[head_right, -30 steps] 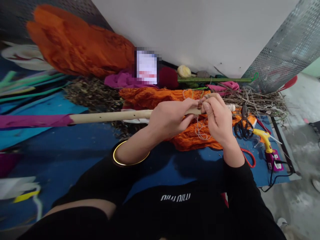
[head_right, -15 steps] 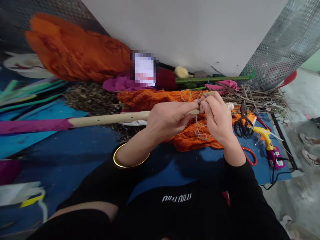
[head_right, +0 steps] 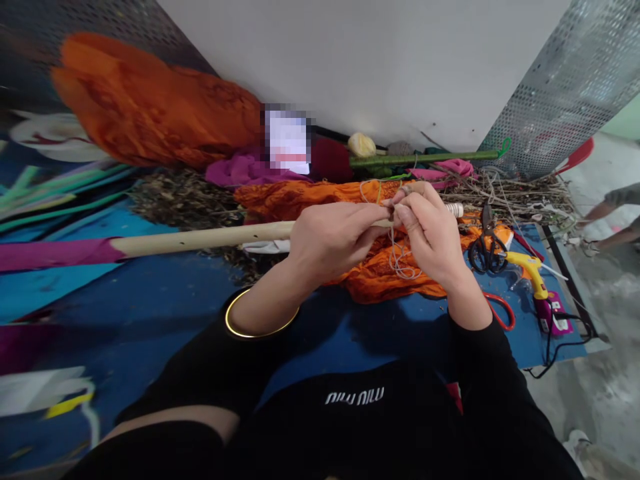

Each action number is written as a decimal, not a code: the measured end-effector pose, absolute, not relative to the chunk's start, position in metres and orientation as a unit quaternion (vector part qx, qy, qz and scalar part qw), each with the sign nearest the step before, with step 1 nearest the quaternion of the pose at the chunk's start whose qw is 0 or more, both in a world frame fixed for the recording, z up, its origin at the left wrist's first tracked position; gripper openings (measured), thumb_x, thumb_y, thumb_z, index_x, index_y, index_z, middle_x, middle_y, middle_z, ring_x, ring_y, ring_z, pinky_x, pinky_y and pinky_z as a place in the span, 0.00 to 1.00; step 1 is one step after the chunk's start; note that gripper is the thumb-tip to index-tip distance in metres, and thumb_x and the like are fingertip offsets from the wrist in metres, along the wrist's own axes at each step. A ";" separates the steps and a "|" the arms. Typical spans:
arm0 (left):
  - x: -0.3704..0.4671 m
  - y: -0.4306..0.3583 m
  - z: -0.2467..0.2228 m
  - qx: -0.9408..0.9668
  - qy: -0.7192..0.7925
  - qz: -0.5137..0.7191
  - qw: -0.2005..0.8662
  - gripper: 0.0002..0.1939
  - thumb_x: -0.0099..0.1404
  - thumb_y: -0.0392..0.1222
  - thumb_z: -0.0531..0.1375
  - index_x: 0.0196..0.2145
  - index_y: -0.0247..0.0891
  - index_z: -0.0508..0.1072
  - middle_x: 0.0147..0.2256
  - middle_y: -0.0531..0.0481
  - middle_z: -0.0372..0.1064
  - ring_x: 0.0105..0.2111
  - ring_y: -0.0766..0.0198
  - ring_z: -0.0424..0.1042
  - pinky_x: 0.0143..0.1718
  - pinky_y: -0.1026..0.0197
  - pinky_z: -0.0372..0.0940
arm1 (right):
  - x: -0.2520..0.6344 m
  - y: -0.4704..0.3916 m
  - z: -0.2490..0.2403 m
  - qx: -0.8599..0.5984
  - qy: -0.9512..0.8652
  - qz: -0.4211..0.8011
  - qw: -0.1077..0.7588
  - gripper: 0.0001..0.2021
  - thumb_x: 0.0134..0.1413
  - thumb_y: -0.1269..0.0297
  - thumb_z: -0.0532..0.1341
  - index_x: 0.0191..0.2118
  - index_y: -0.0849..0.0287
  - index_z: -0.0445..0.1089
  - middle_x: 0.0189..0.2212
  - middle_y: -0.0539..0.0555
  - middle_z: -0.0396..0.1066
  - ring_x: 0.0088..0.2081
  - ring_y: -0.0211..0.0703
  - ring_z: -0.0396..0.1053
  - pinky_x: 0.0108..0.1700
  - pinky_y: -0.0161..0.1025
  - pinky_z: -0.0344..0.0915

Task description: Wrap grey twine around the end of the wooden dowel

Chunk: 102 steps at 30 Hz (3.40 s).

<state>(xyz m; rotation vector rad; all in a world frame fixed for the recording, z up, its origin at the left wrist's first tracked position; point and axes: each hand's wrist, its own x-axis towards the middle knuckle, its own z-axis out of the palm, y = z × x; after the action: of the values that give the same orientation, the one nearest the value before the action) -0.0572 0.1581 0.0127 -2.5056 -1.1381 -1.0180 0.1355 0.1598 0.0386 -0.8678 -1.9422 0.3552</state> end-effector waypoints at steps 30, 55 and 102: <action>-0.075 0.166 0.037 -0.675 -0.361 -0.553 -0.330 0.12 0.63 0.38 0.62 0.44 0.36 0.80 0.39 0.49 0.82 0.38 0.64 0.79 0.41 0.66 0.73 | 0.118 0.159 0.017 -0.391 -0.725 0.316 0.470 0.15 0.66 0.52 0.61 0.32 0.54 0.75 0.24 0.48 0.73 0.27 0.38 0.71 0.35 0.39 0.70; -0.050 0.166 0.019 -0.747 -0.504 -0.412 -0.139 0.08 0.67 0.39 0.60 0.44 0.41 0.77 0.38 0.51 0.82 0.38 0.57 0.81 0.37 0.60 0.68 | 0.087 0.131 0.013 -0.339 -0.593 0.258 0.683 0.21 0.68 0.54 0.59 0.23 0.55 0.63 0.19 0.46 0.58 0.23 0.36 0.59 0.29 0.39 0.59; -0.046 0.157 0.013 -0.872 -0.423 -0.237 0.062 0.12 0.73 0.41 0.55 0.48 0.36 0.75 0.34 0.45 0.80 0.34 0.56 0.79 0.31 0.60 0.64 | 0.137 0.162 0.038 -0.367 -0.784 0.138 0.481 0.17 0.72 0.58 0.55 0.30 0.55 0.67 0.32 0.50 0.69 0.37 0.39 0.68 0.40 0.39 0.68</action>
<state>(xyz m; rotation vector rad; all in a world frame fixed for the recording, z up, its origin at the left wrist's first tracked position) -0.0458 0.1571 0.0125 -2.6367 -1.2788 -0.7154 0.1367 0.1622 0.0377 -0.8948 -1.9134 0.3363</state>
